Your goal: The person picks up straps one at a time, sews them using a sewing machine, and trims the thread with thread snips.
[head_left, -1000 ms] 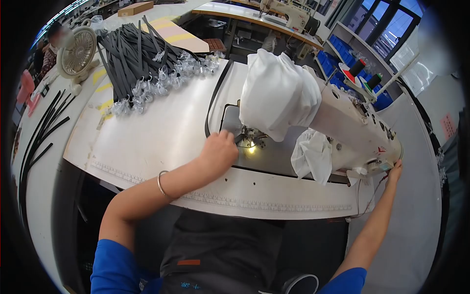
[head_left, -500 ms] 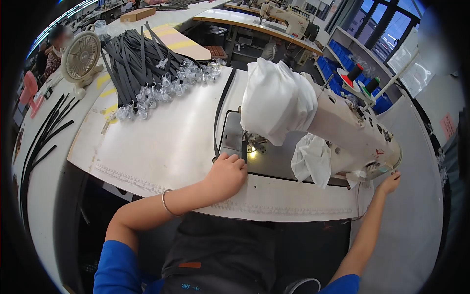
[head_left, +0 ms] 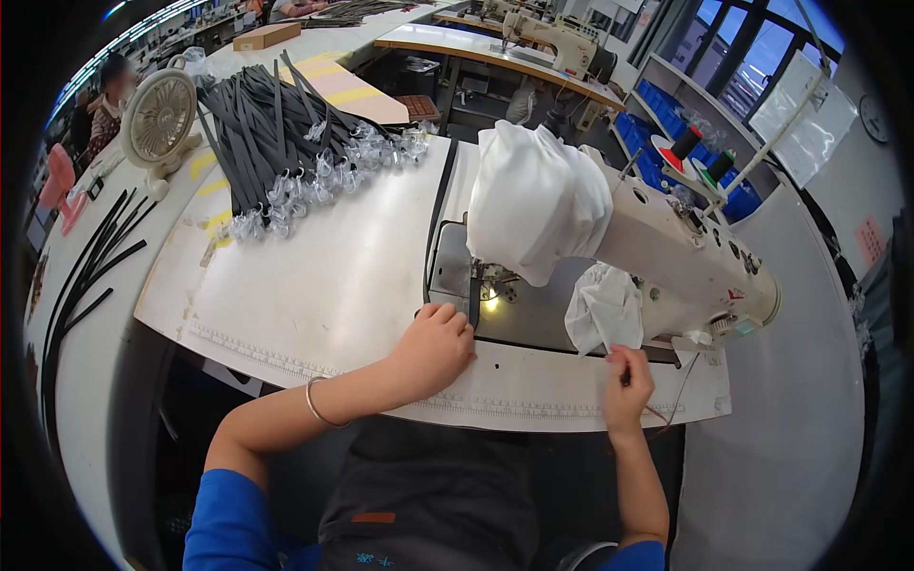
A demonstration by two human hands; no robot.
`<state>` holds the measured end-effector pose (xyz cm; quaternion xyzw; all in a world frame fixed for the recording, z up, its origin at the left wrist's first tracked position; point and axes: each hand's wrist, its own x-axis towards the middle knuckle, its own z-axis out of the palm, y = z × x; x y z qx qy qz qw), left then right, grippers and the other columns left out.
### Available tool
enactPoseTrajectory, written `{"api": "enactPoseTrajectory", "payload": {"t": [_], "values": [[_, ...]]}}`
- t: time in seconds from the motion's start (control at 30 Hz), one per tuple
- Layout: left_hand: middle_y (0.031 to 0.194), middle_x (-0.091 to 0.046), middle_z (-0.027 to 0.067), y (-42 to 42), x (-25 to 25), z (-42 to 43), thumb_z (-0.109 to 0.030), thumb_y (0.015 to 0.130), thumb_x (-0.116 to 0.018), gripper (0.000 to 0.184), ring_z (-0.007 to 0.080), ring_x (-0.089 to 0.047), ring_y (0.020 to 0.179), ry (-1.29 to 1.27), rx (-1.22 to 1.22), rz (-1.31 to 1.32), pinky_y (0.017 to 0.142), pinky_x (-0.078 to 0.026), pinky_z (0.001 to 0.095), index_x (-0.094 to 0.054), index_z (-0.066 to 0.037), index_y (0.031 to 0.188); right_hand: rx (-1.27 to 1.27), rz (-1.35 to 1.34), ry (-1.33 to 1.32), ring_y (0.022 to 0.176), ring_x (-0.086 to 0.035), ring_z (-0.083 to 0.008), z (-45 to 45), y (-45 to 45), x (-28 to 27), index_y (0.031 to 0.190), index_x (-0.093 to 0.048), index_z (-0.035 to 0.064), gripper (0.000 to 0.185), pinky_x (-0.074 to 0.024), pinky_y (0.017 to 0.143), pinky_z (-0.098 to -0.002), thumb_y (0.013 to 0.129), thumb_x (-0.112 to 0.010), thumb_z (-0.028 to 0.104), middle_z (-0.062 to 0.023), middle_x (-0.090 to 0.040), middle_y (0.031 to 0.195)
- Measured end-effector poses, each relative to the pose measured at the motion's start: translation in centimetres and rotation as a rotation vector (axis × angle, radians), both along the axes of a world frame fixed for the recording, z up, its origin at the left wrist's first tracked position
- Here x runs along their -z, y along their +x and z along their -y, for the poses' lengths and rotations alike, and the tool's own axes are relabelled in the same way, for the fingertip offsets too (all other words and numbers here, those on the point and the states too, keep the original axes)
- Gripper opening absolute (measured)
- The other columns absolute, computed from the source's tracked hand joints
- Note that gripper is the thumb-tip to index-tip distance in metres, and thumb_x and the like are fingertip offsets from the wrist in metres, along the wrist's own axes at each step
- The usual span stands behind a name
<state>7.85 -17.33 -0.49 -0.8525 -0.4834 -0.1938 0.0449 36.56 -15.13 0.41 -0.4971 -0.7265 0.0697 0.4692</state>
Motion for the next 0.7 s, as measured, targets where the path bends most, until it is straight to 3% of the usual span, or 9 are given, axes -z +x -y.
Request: {"api": "enactPoseTrajectory", "payload": {"t": [0.17,0.23,0.33,0.43,0.53,0.7], "values": [[0.075,-0.053,0.0064,0.0,-0.5,3.2,-0.021,0.075,-0.063,0.026,0.0217,-0.050,0.078,0.088,0.121,-0.105,0.074,-0.040,0.0326,-0.057,0.002,0.086,-0.305,0.229,0.104,0.058,-0.058,-0.0221,0.5,-5.1,0.5,0.088,-0.062,0.0042,0.017,-0.0457,0.052,-0.0300,0.072,-0.065,0.001,-0.0086,-0.059,0.075],[0.071,-0.053,0.0046,0.4,-0.5,4.7,-0.020,0.076,-0.061,0.024,0.0208,-0.051,0.074,0.047,0.179,-0.089,0.070,-0.040,0.0318,-0.057,0.002,0.084,-0.467,0.365,0.082,0.068,-0.062,-0.0212,0.7,-6.8,0.4,0.092,-0.062,0.0061,0.023,-0.0486,0.056,-0.0316,0.069,-0.067,0.006,-0.0073,-0.061,0.084],[0.065,-0.053,0.0032,1.0,-0.7,7.0,-0.018,0.075,-0.061,0.024,0.0181,-0.050,0.065,0.119,0.219,-0.171,0.062,-0.039,0.0296,-0.059,0.004,0.082,-0.690,0.290,0.005,0.074,-0.064,-0.0212,0.7,-9.4,0.1,0.097,-0.064,0.0063,0.028,-0.0509,0.060,-0.0294,0.070,-0.067,0.004,-0.0089,-0.062,0.098],[0.060,-0.052,0.0030,1.5,-0.6,8.6,-0.013,0.069,-0.059,0.029,0.0149,-0.050,0.058,0.184,0.269,-0.193,0.054,-0.038,0.0274,-0.061,0.010,0.087,-0.800,0.390,0.018,0.085,-0.062,-0.0215,0.0,-10.5,0.4,0.099,-0.063,0.0094,0.030,-0.0514,0.065,-0.0304,0.070,-0.069,0.014,-0.0062,-0.060,0.107],[0.060,-0.052,0.0024,1.7,-1.1,10.4,-0.010,0.061,-0.056,0.041,0.0131,-0.050,0.054,0.133,0.326,-0.231,0.049,-0.037,0.0242,-0.059,0.013,0.095,-0.815,0.417,0.033,0.082,-0.062,-0.0213,-1.0,-10.9,1.0,0.097,-0.064,0.0111,0.028,-0.0512,0.065,-0.0307,0.070,-0.069,0.016,-0.0046,-0.061,0.106],[0.055,-0.048,-0.0004,2.0,-1.4,13.4,-0.011,0.061,-0.056,0.049,0.0110,-0.048,0.050,-0.056,0.339,-0.310,0.049,-0.037,0.0233,-0.056,0.013,0.105,-0.795,0.408,0.075,0.078,-0.062,-0.0185,-2.2,-11.0,1.7,0.094,-0.065,0.0124,0.023,-0.0509,0.063,-0.0294,0.071,-0.069,0.015,-0.0011,-0.062,0.104]]}}
